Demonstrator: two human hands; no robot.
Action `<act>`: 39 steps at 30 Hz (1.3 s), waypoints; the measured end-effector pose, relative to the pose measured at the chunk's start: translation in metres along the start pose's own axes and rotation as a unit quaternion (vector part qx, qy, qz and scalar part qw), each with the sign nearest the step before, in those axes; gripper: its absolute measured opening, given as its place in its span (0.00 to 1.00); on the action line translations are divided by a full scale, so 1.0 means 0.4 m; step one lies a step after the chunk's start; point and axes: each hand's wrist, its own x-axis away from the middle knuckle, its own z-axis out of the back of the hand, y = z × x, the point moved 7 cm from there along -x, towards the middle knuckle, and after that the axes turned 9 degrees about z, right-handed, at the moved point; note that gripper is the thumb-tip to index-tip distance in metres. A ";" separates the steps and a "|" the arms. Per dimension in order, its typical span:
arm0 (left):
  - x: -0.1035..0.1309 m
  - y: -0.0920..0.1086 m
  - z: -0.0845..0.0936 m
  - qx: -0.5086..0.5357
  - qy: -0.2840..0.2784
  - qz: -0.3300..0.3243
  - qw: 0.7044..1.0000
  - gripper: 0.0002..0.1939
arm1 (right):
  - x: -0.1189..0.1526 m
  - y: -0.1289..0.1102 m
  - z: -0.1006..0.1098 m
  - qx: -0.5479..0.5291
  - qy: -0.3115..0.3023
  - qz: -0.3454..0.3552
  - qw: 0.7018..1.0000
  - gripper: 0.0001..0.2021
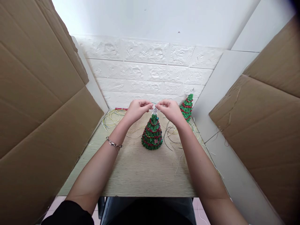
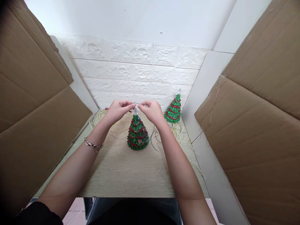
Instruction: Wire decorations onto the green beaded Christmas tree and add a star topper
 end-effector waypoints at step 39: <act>-0.004 -0.014 -0.011 0.040 0.025 0.012 0.999 0.12 | 0.001 -0.022 -0.006 0.089 0.026 0.078 0.993 0.09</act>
